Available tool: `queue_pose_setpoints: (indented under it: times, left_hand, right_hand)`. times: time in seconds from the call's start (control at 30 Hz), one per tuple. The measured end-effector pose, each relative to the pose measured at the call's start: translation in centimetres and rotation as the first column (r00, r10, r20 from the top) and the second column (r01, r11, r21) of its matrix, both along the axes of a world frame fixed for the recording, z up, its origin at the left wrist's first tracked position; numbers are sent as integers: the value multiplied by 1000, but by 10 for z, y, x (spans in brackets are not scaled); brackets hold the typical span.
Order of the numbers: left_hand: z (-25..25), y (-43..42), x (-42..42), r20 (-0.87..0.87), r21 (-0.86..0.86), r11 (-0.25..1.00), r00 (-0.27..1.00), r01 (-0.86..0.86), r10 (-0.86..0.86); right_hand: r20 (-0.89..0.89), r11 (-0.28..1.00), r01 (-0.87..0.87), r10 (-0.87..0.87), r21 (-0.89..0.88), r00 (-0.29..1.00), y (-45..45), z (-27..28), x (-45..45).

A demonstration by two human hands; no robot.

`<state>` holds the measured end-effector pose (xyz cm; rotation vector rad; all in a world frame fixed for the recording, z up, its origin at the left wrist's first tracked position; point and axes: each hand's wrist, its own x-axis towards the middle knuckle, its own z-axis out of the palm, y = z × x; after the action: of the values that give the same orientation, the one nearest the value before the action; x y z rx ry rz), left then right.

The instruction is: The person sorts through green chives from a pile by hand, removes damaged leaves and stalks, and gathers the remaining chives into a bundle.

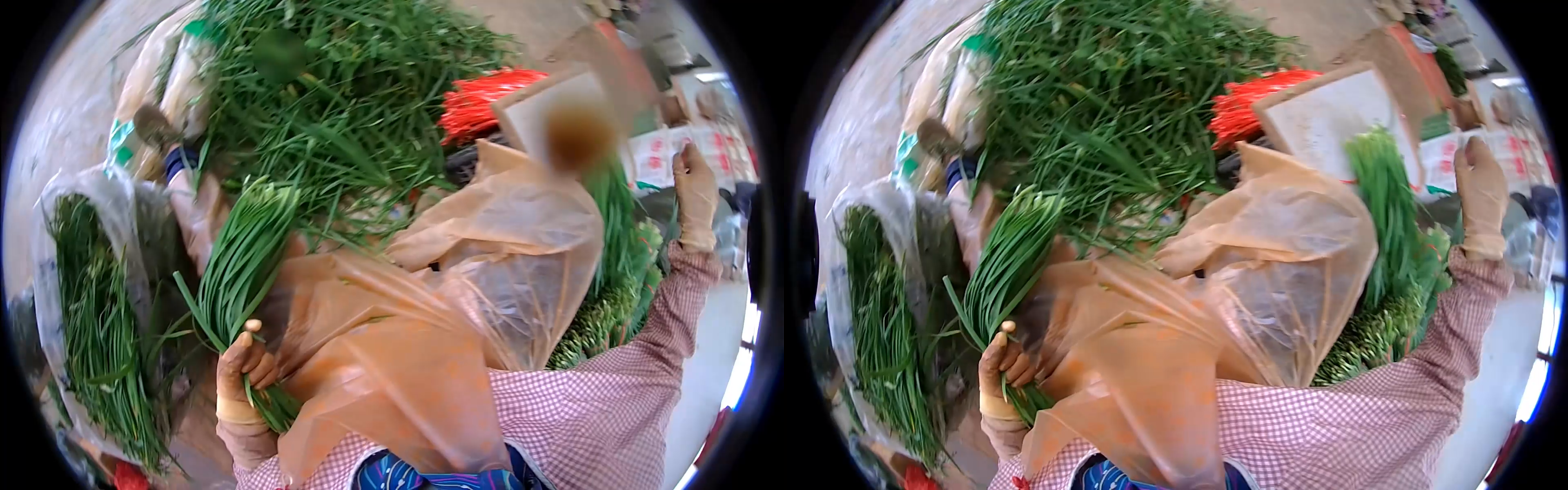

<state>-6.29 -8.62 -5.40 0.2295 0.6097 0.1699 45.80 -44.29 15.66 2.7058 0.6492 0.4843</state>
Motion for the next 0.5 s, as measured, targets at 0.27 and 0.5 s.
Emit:
queue_pose_setpoints:
  times: [0.27,0.5]
  left_hand:
    - [0,-6,10,52,-65,990,990,-125,128]
    - [-8,-5,16,83,-121,967,968,-224,235]
  right_hand:
    - [-856,888,-329,420,320,302,259,-189,-89]
    - [-935,984,-161,-11,-72,354,290,-384,-125]
